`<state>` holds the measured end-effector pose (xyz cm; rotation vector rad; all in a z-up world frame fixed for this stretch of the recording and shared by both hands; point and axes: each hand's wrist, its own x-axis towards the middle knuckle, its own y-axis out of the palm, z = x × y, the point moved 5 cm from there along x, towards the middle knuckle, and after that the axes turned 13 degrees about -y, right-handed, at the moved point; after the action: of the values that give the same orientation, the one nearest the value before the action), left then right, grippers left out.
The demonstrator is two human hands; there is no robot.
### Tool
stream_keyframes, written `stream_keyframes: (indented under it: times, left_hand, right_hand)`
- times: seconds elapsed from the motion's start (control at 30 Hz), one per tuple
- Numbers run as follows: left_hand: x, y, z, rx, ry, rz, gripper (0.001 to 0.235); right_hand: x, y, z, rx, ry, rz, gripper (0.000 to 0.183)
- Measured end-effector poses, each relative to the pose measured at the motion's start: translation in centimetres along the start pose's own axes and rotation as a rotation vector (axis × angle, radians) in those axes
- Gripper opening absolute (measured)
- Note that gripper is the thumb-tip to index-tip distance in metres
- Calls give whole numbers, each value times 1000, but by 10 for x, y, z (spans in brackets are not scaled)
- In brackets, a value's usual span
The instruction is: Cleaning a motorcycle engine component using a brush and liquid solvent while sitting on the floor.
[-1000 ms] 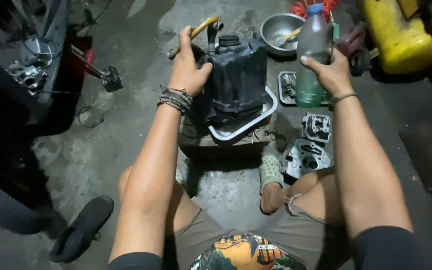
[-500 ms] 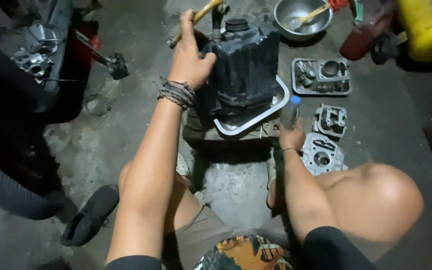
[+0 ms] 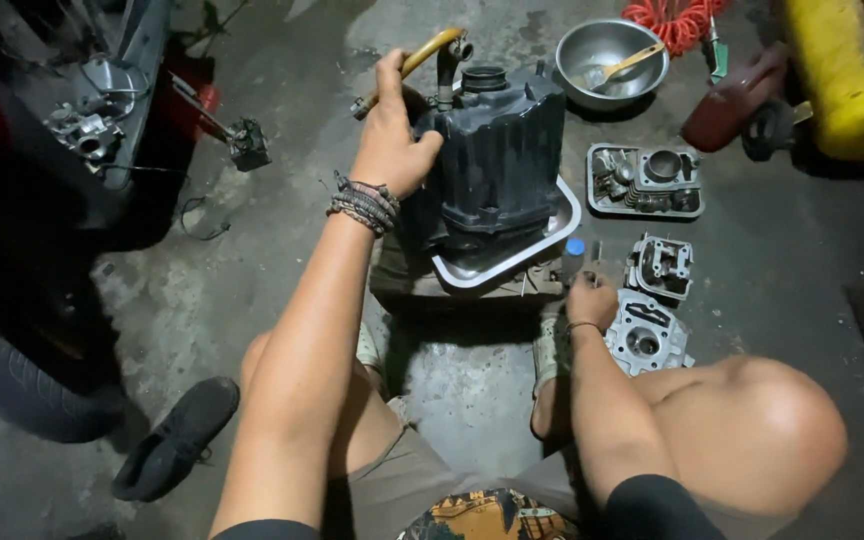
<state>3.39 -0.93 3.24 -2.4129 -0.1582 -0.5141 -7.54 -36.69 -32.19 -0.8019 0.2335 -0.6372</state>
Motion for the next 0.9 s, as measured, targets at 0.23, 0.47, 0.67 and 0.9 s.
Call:
stream_keyframes:
  times: [0.23,0.47,0.67,0.9]
  left_hand:
    - [1,0,2,-35,-59,20,89]
    - [4,3,6,-11,-55,17,89]
    - [1,5,6,-20,-73,26,89]
    - [-1,5,12,-30,-36,22,92]
  right_hand:
    - [14,-85,128,476,-332,-515,39]
    - [28,-184,319,421,-1025,-8,38]
    - [11,-180,377,-247,-1353,180,46]
    - [-9,-170,366,-322,-1479,282,53]
